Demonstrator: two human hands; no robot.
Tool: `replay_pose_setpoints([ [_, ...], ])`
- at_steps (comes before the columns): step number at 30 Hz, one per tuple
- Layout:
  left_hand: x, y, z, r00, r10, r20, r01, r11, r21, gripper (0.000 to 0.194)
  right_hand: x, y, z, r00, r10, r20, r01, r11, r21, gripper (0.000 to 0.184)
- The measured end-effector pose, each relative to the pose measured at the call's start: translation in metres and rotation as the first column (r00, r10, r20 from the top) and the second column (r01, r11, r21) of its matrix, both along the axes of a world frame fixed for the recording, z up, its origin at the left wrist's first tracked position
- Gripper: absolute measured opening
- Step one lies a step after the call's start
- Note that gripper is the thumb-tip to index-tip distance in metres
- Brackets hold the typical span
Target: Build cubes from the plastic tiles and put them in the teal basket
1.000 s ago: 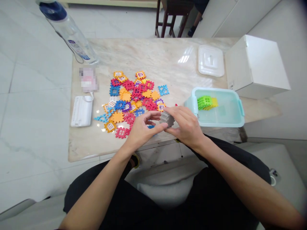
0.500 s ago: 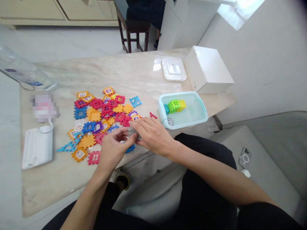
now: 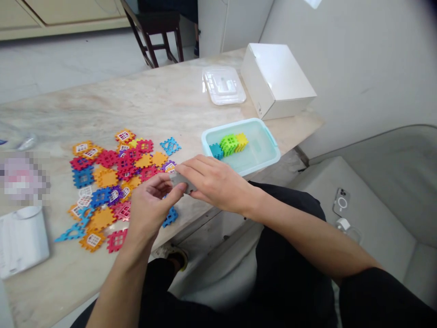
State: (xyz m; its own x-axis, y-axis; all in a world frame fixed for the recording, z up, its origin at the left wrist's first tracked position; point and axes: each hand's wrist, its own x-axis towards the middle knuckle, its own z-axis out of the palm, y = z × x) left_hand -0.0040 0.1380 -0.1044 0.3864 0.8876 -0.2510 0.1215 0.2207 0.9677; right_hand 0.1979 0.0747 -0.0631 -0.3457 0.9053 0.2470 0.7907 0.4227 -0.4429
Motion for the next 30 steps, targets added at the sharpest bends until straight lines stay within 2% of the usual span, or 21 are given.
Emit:
replay_pose_setpoints([
  [4,0.019,-0.003,0.003,0.997,-0.04,0.061,0.039,0.999,0.025,0.042,0.03,-0.004,0.016,0.999,-0.027,-0.033,0.026,0.998,-0.058,0.045],
  [7,0.031,-0.003,0.003,0.992,-0.048,0.117,0.047,0.999,0.006,0.053,0.062,-0.005,0.024,0.985,-0.168,-0.023,0.165,0.98,-0.112,0.052],
  [10,0.038,0.0,-0.001,0.992,-0.057,0.113,0.062,0.997,-0.043,0.056,0.09,-0.003,0.015,0.965,-0.248,0.088,0.262,0.937,-0.23,0.046],
  [13,0.042,0.004,-0.006,0.994,-0.048,0.1,0.054,0.997,-0.061,0.052,0.106,0.0,-0.002,0.958,-0.217,0.186,0.272,0.893,-0.358,0.04],
  [17,0.044,0.005,-0.01,0.994,-0.041,0.101,0.049,0.996,-0.079,0.05,0.111,0.007,-0.017,0.951,-0.173,0.255,0.273,0.858,-0.436,0.04],
  [30,0.05,-0.001,-0.012,0.999,-0.029,0.045,0.031,0.998,-0.05,0.039,0.106,0.028,-0.034,0.951,-0.072,0.3,0.233,0.805,-0.546,0.046],
])
